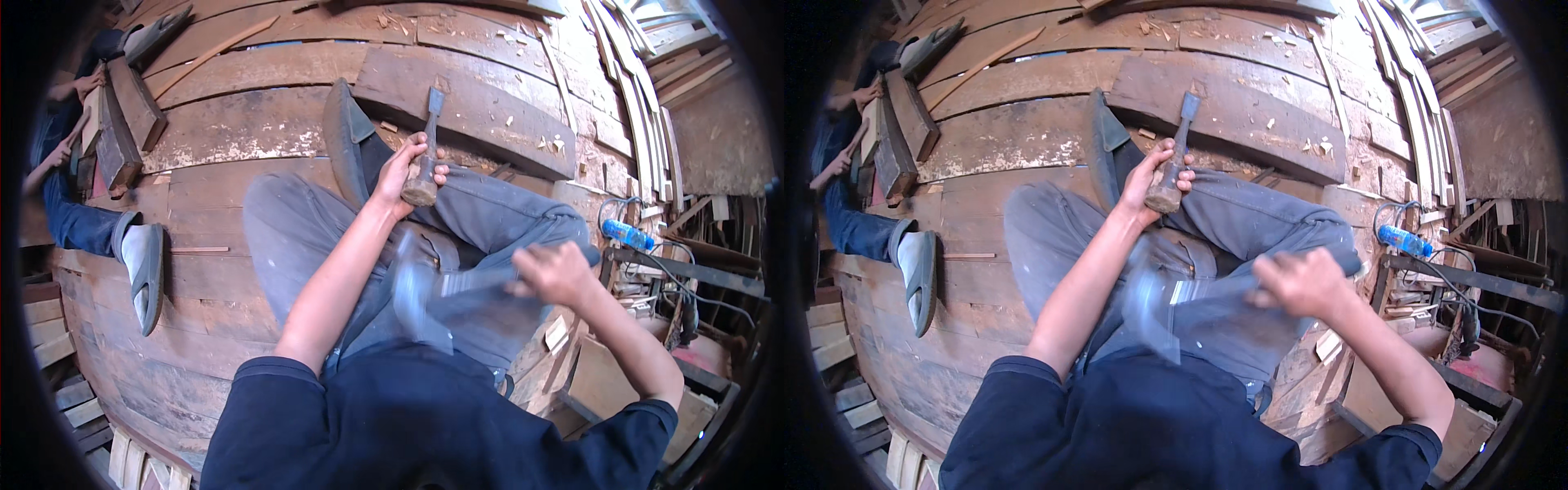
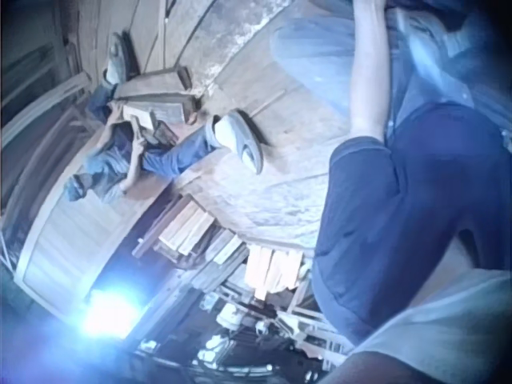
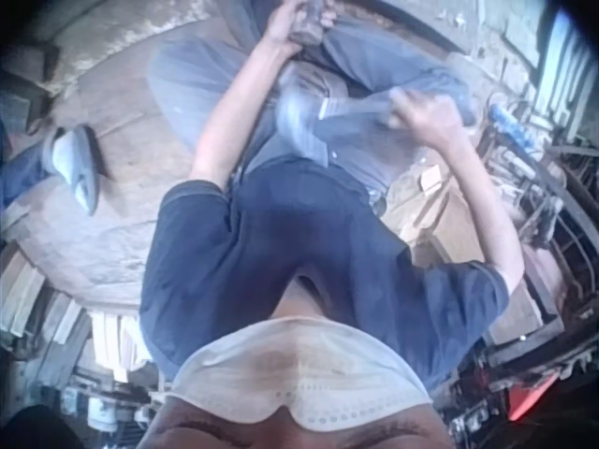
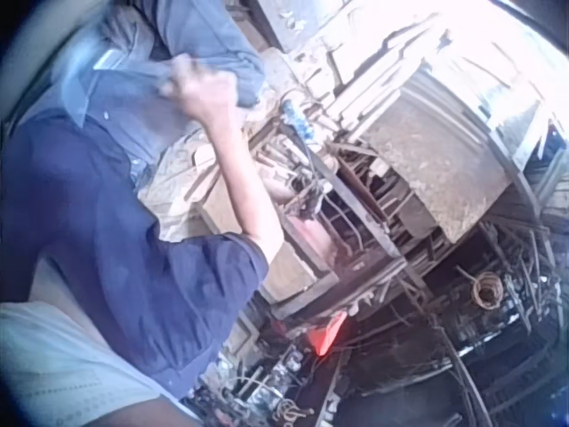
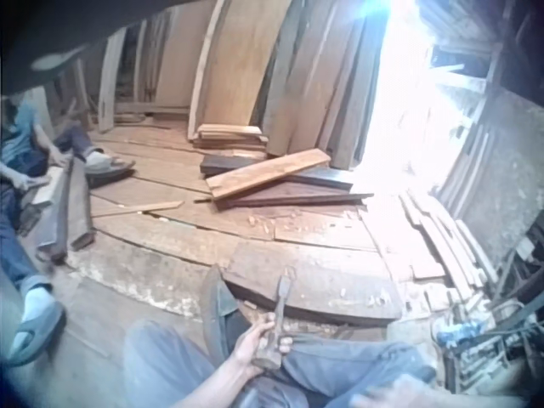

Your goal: Using a hammer and chisel to carve or shape a piece of wood while sitting on a wooden floor in a workshop.

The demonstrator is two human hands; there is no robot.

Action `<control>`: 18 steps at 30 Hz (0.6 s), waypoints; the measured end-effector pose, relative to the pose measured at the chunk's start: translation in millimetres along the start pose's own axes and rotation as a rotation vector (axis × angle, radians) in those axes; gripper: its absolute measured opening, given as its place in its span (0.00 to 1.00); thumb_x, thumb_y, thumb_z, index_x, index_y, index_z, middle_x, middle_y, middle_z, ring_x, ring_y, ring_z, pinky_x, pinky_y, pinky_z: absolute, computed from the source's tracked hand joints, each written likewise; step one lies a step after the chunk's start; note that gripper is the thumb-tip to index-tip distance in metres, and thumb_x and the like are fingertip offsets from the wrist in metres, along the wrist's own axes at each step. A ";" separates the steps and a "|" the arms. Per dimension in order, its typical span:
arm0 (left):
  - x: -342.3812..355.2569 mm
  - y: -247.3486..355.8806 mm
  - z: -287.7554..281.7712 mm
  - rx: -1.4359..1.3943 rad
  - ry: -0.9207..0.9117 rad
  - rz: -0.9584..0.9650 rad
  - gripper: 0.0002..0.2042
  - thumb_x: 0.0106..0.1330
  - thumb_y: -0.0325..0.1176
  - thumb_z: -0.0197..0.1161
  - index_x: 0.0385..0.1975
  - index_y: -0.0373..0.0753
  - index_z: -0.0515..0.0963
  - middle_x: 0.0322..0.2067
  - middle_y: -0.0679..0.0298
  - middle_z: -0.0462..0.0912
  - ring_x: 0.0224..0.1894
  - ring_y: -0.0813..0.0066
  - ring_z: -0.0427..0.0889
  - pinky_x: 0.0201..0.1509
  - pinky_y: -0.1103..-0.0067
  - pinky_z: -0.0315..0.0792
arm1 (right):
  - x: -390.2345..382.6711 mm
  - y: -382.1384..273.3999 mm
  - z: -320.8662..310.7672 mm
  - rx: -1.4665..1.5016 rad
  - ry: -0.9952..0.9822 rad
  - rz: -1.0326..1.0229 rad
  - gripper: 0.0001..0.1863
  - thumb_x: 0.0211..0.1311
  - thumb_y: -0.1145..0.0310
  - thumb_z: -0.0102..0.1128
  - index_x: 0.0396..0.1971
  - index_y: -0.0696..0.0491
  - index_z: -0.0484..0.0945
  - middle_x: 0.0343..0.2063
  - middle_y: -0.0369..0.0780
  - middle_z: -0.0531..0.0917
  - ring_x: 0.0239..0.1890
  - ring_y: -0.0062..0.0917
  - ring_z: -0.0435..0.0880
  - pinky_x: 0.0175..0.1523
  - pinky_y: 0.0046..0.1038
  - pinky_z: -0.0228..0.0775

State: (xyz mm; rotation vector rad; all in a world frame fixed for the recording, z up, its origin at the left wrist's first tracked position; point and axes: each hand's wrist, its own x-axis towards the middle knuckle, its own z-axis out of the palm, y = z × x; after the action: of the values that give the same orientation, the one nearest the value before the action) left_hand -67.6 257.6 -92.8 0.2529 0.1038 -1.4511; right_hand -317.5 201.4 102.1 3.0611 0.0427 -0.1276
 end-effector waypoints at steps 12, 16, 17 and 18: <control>1.9 -0.2 -5.8 -0.035 -0.057 0.004 0.05 0.75 0.32 0.51 0.46 0.47 0.71 0.39 0.57 0.75 0.36 0.63 0.76 0.37 0.73 0.76 | 4.6 2.6 7.6 0.108 0.028 -0.208 0.21 0.62 0.43 0.60 0.26 0.45 0.69 0.16 0.32 0.75 0.11 0.20 0.73 0.12 0.25 0.60; 3.3 0.5 -5.4 -0.031 -0.092 0.047 0.05 0.75 0.32 0.50 0.47 0.46 0.70 0.39 0.55 0.77 0.37 0.61 0.78 0.37 0.72 0.78 | 3.8 10.1 13.8 -0.070 -0.046 -0.001 0.22 0.62 0.42 0.61 0.30 0.46 0.72 0.16 0.33 0.74 0.14 0.22 0.80 0.13 0.25 0.63; 3.3 0.2 -5.4 0.005 -0.052 0.029 0.06 0.75 0.32 0.51 0.48 0.47 0.71 0.40 0.55 0.76 0.37 0.62 0.77 0.38 0.73 0.77 | 0.8 3.1 11.8 -0.077 0.052 -0.090 0.22 0.62 0.42 0.61 0.30 0.46 0.72 0.16 0.33 0.73 0.14 0.21 0.80 0.14 0.25 0.63; 3.3 0.3 -5.5 0.023 -0.064 0.030 0.06 0.75 0.32 0.51 0.48 0.47 0.71 0.41 0.55 0.75 0.38 0.63 0.76 0.38 0.74 0.76 | -2.1 -5.8 7.7 -0.019 0.024 -0.178 0.20 0.64 0.43 0.59 0.30 0.46 0.71 0.16 0.32 0.72 0.14 0.19 0.78 0.14 0.23 0.63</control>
State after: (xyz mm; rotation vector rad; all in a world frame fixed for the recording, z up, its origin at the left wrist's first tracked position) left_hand -66.4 255.7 -98.8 0.2253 0.0314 -1.4295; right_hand -320.4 206.5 94.1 3.0349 0.3160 -0.0998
